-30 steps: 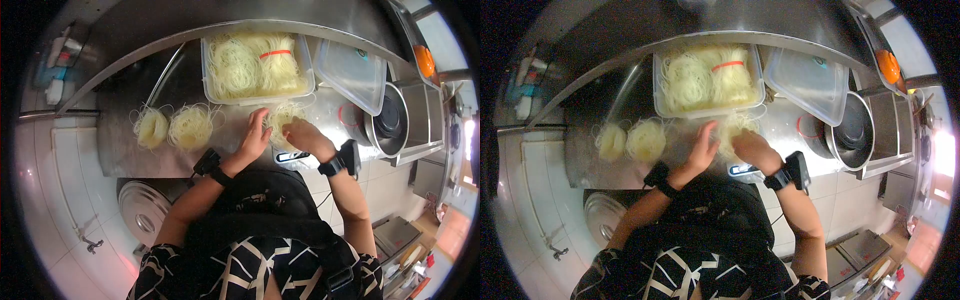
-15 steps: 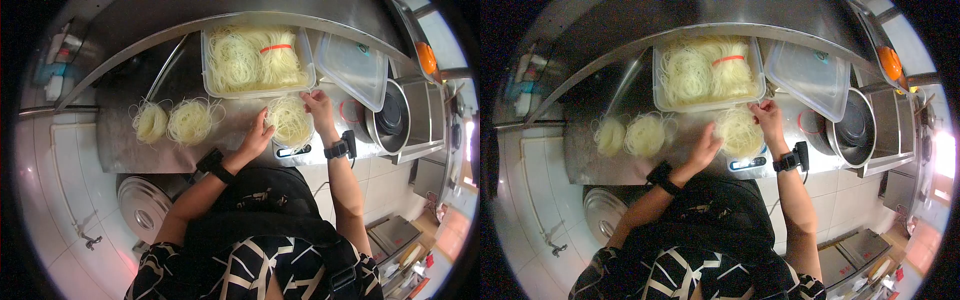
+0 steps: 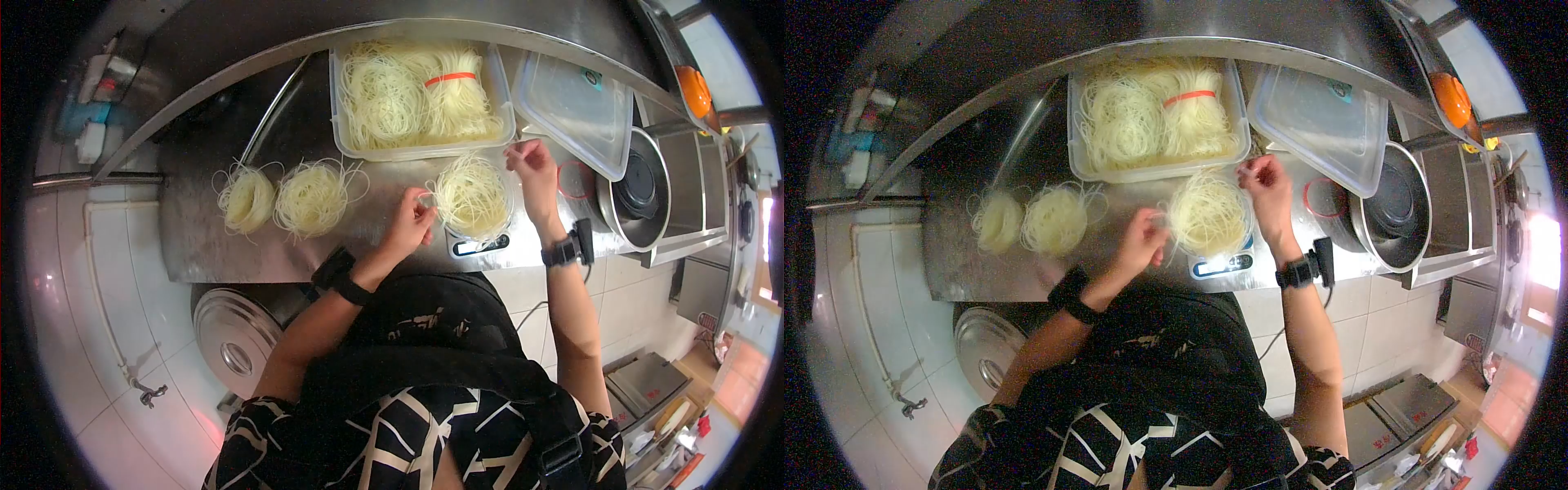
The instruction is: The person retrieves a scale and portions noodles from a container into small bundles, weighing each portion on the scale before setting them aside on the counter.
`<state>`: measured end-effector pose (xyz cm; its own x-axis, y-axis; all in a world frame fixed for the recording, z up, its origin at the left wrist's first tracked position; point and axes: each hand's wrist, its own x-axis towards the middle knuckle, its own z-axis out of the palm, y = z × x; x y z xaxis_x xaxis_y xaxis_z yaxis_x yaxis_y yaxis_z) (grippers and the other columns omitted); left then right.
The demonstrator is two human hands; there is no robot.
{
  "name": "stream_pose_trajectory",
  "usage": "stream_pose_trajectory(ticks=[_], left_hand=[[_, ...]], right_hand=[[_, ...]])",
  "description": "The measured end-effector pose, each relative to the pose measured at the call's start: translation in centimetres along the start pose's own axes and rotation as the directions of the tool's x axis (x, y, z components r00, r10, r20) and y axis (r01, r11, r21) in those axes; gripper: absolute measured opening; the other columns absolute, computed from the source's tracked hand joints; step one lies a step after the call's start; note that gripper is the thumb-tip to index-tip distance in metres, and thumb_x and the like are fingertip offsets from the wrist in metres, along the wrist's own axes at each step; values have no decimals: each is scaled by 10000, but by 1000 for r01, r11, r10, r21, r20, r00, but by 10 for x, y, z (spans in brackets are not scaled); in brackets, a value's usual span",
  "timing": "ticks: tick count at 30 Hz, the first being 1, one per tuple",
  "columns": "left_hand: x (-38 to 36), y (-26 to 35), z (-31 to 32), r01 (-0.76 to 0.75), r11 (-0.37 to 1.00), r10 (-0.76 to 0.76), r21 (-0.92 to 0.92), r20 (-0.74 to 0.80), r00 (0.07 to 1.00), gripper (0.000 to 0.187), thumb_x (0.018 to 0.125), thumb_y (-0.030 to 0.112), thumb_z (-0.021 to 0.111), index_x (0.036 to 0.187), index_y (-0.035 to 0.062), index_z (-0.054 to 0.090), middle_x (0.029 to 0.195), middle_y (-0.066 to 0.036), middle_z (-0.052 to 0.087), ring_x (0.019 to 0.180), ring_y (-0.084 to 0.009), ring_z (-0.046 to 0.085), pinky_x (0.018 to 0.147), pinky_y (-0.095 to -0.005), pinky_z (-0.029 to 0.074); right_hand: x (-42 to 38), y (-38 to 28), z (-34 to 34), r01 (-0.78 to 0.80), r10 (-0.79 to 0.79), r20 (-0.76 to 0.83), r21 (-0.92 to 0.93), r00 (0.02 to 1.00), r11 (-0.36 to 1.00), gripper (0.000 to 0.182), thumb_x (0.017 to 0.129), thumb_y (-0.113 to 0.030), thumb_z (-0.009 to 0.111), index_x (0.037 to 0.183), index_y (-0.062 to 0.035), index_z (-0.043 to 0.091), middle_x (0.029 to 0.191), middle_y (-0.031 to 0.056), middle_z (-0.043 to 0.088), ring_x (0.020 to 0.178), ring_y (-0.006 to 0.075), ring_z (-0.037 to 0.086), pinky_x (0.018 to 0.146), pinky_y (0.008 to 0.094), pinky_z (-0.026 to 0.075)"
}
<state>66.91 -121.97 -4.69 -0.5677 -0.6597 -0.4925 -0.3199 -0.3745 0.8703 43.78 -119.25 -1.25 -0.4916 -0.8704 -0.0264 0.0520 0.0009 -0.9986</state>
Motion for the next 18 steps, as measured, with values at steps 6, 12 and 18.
stream_pose_trajectory(ticks=[6, 12, 18], left_hand=[[11, 19, 17, -498, 839, 532, 220, -144, 834, 323, 818, 21, 521, 1109, -3, 382, 916, -158, 496, 795, -256, 548, 730, -335, 453], [28, 26, 47, -539, 462, 546, 705, 253, 799, 416, 820, 137, 505, 1156, -91, 415, 1256, -283, 376, 1216, -383, 324, 1015, -400, 272], [36, 4, 58, -566, 230, 516, 791, 394, 761, 367, 797, 167, 511, 1053, -95, 500, 1173, -246, 477, 1191, -346, 380, 1007, -369, 292]], right_hand=[[-49, -6, 16, 571, -1, 735, -526, 678, 631, 234, 635, 99, 500, 828, -29, 536, 843, 112, 559, 865, 299, 512, 798, 345, 403], [-64, -27, -21, 130, -50, 155, -567, 987, 813, 185, 720, 86, 471, 838, -27, 560, 841, 79, 597, 773, 217, 539, 696, 301, 426], [-85, 54, -66, -258, 271, -37, -452, 962, 854, 291, 796, 34, 408, 1074, -8, 483, 940, 119, 569, 808, 163, 578, 702, 265, 467]])
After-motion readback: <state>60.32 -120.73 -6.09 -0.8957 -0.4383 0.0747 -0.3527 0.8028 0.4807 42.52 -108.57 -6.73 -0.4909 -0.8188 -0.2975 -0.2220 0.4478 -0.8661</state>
